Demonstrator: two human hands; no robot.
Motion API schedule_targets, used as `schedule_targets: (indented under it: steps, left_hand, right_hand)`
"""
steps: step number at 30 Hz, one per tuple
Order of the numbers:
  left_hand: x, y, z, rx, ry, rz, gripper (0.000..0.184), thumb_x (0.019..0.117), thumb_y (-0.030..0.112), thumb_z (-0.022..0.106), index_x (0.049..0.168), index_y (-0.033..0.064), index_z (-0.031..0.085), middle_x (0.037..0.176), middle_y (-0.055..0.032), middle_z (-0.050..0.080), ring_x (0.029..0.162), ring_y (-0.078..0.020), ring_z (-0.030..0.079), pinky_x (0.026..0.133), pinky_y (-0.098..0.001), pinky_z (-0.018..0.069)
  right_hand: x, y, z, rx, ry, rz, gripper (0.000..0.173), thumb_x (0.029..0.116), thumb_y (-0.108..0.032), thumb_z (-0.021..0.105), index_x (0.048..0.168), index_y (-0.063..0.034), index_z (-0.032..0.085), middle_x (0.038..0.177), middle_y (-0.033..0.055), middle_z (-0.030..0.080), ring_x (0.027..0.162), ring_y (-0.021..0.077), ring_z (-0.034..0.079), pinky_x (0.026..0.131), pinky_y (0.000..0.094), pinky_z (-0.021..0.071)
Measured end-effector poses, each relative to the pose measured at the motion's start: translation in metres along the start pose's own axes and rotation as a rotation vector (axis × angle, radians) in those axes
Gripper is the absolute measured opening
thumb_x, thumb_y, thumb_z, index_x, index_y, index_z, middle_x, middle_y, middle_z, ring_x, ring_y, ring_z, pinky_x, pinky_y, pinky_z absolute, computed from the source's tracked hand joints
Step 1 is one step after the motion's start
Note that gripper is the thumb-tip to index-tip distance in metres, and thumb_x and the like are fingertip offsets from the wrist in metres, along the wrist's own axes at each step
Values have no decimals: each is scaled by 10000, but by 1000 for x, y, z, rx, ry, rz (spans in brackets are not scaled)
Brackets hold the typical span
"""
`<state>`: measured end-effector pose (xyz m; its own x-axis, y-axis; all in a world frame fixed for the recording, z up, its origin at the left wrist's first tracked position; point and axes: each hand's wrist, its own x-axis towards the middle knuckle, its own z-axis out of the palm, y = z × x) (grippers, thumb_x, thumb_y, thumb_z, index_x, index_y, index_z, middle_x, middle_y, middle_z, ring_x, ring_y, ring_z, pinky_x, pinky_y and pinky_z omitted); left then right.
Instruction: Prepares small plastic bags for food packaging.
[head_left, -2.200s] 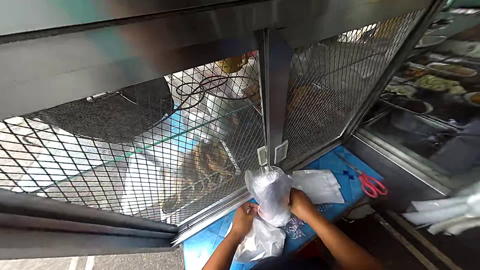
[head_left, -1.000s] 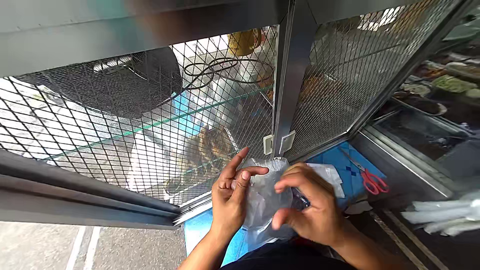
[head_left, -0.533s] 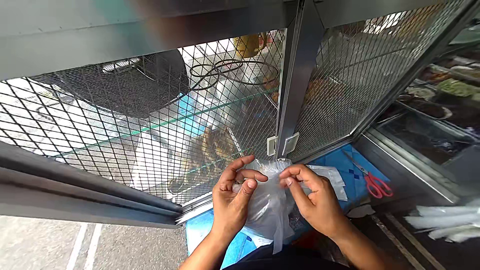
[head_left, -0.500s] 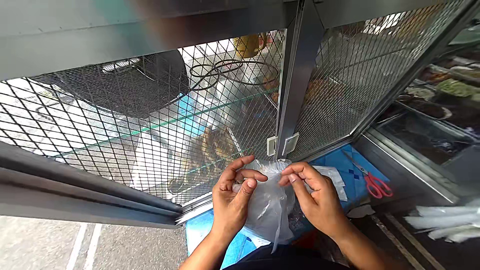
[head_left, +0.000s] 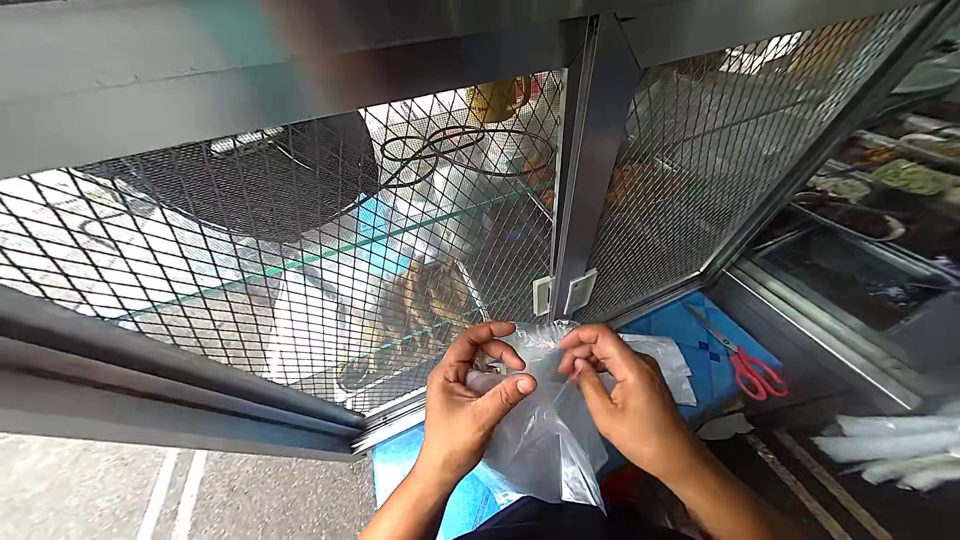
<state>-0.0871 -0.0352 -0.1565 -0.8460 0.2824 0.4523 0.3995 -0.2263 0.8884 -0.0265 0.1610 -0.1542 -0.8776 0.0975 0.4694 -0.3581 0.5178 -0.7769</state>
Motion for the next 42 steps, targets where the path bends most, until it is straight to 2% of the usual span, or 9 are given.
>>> schedule_targets:
  steps: [3,6,13,17,21,27,30,35,42]
  left_hand:
    - [0,-2,1,-9,23,-15,457,826,295,849,1199,84,688,889,-29,706,763,-81,662,668,-180,555]
    - [1,-3,9,15,54,27,404,854,301,824,1175,94,694,854,6,698,736,-54,650,666,-166,552]
    - [6,0,6,10,-29,-18,517,799,390,864,1179,86,688,873,-3,700,782,-71,653,704,-189,551]
    - [6,3,2,-35,-89,-154,513,767,299,892,1183,73,694,838,-31,690,736,-86,655,667,-195,559]
    - [7,1,11,28,6,-113,412,778,294,878,1108,100,725,781,7,662,707,-72,632,657,-183,547]
    - [8,10,18,-75,-118,-160,529,771,332,892,1186,74,690,852,-27,690,751,-82,661,685,-202,568]
    - [4,11,17,-79,-230,-190,429,848,144,811,1235,49,654,986,-75,710,901,-143,692,814,-275,593]
    - [-7,8,37,10,75,-170,113,885,91,761,990,50,762,880,-89,752,780,-126,725,729,-263,616]
    - [-8,0,63,17,306,-227,74,884,96,708,810,101,706,668,16,627,568,-24,560,555,-171,482]
  right_hand:
    - [0,-3,-4,128,10,-75,310,1006,-341,655,1177,-85,623,939,-24,712,861,69,709,777,270,627]
    - [-6,-17,5,-6,-25,-164,731,821,-660,745,1249,-83,613,1097,25,687,1003,101,669,847,318,598]
    - [-3,9,5,-46,-1,-2,202,952,-20,534,1091,-75,670,919,5,714,815,90,703,734,284,618]
    - [-2,13,-11,319,-19,100,138,1032,-133,545,1122,-67,625,891,22,728,789,125,723,711,278,628]
    - [-12,-4,0,91,-18,-185,624,912,-568,708,1267,-65,606,1121,38,696,1064,112,671,927,334,590]
    - [-5,7,6,183,-4,-108,91,928,-87,717,997,-29,703,917,30,732,827,53,705,787,202,605]
    - [-5,14,1,305,-13,-43,61,939,-84,711,961,-28,717,870,15,741,770,42,700,731,199,607]
    - [-8,24,-4,182,-40,-127,292,1031,-262,614,848,-47,689,668,-4,620,596,8,559,548,170,457]
    - [-5,31,-9,248,-23,-206,136,954,-175,711,948,-66,792,831,18,713,776,28,663,727,159,559]
